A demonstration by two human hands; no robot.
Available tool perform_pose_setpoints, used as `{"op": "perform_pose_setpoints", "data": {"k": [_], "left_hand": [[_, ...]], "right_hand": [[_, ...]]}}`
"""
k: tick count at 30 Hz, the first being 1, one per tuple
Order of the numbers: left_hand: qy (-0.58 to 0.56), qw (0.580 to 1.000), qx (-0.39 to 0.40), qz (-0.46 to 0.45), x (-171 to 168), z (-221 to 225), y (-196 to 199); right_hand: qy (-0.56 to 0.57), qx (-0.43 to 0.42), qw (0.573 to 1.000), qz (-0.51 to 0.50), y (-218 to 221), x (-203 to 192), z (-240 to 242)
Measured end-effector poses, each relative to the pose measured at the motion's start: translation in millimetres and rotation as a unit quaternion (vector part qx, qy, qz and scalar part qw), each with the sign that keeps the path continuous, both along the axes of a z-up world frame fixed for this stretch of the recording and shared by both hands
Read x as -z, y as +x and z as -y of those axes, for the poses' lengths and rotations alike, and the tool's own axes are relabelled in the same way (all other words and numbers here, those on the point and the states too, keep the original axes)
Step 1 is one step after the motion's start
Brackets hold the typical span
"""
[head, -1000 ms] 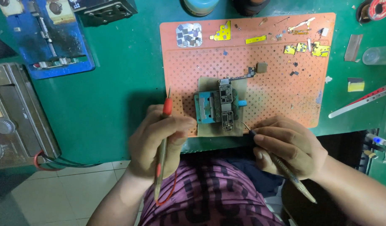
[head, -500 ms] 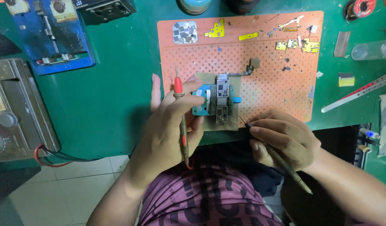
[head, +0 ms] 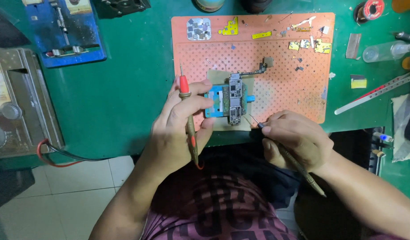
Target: Technician repairing a mobile phone motherboard by inspecting components with tweezers and testing with probes.
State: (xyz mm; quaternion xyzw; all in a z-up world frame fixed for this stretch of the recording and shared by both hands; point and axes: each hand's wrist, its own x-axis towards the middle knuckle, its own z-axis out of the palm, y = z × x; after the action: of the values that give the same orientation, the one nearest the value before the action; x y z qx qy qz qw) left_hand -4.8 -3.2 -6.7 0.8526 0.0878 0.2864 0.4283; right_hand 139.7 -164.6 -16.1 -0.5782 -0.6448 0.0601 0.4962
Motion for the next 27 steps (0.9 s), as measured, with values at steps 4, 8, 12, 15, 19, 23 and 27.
{"op": "perform_pose_setpoints", "data": {"k": [4, 8, 12, 15, 19, 23, 27], "left_hand": [[0.02, 0.999, 0.008, 0.023, -2, 0, 0], [0.007, 0.999, 0.02, 0.038, -3, 1, -2], [-0.02, 0.999, 0.028, 0.023, -3, 1, -4], [-0.02, 0.999, 0.028, 0.025, -1, 2, -5], [-0.027, 0.999, 0.015, -0.01, 1, 3, -5], [-0.019, 0.999, 0.003, -0.025, 0, 4, -4], [0.019, 1.0, 0.009, 0.01, 2, 6, -7]], "right_hand": [[-0.03, 0.015, 0.999, -0.003, 3, 6, 7], [-0.028, 0.012, 0.999, 0.028, 3, 8, 9], [0.002, 0.015, 0.999, 0.036, 1, 2, 3], [0.011, 0.0, 0.999, 0.044, 3, 3, 3], [0.018, -0.003, 0.999, 0.047, 3, 1, 1], [0.028, 0.006, 0.998, 0.06, 3, 4, 1], [0.055, 0.012, 0.996, 0.072, 4, 1, 0]]}}
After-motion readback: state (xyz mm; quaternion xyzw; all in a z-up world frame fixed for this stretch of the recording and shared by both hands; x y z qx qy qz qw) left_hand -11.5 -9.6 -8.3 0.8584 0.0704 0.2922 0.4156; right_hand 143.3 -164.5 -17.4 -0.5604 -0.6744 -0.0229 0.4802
